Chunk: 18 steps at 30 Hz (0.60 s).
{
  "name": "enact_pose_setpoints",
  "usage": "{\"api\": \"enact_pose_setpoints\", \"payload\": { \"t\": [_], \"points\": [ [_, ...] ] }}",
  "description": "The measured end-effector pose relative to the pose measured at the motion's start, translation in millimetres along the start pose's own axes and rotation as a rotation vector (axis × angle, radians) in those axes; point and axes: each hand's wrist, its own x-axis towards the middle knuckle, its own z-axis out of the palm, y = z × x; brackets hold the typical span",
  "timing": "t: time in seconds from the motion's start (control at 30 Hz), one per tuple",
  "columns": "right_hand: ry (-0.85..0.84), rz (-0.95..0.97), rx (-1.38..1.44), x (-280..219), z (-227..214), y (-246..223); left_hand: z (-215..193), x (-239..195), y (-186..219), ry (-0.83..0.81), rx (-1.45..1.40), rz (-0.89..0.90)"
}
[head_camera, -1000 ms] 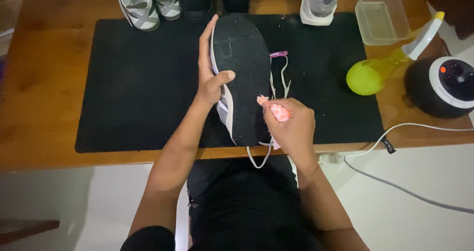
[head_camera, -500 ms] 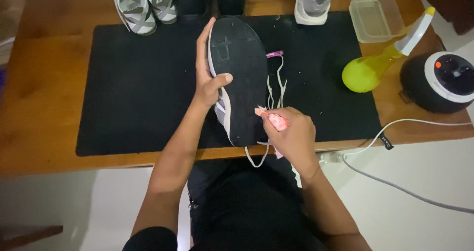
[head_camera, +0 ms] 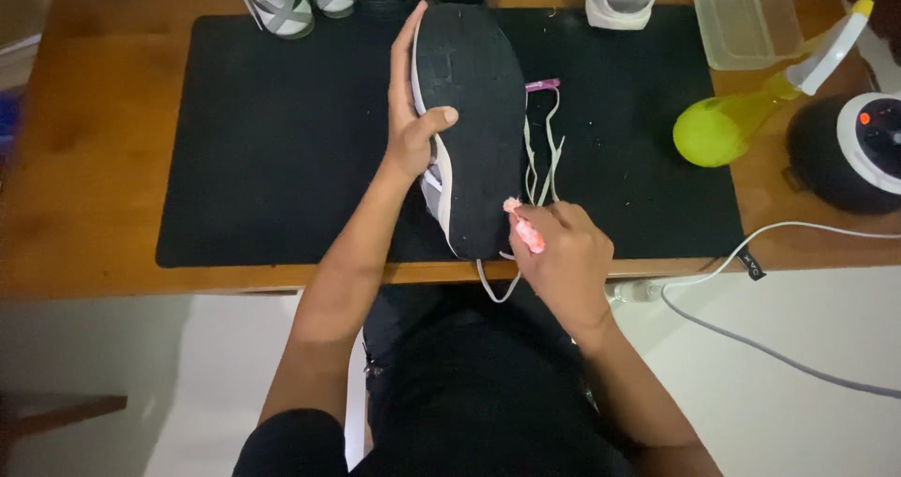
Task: The person cleans the sole of a grey sneaker using a pink cloth, scrubbing the black rubber surface. They then remove the white shoelaces from the shoe and place them on the table.
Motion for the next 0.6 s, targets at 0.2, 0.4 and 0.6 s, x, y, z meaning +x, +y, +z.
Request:
{"api": "enact_pose_setpoints", "payload": {
  "t": [0.2,0.4,0.6],
  "points": [
    [-0.008,0.001,0.024,-13,6,7,-3,0,-6,-0.049,-0.030,0.008],
    [-0.050,0.050,0.072,-13,7,11,-3,0,-12,-0.040,-0.037,0.018],
    [0.002,0.015,0.111,-7,7,-3,-7,-2,-20,-0.046,-0.070,0.024]
  ]
}}
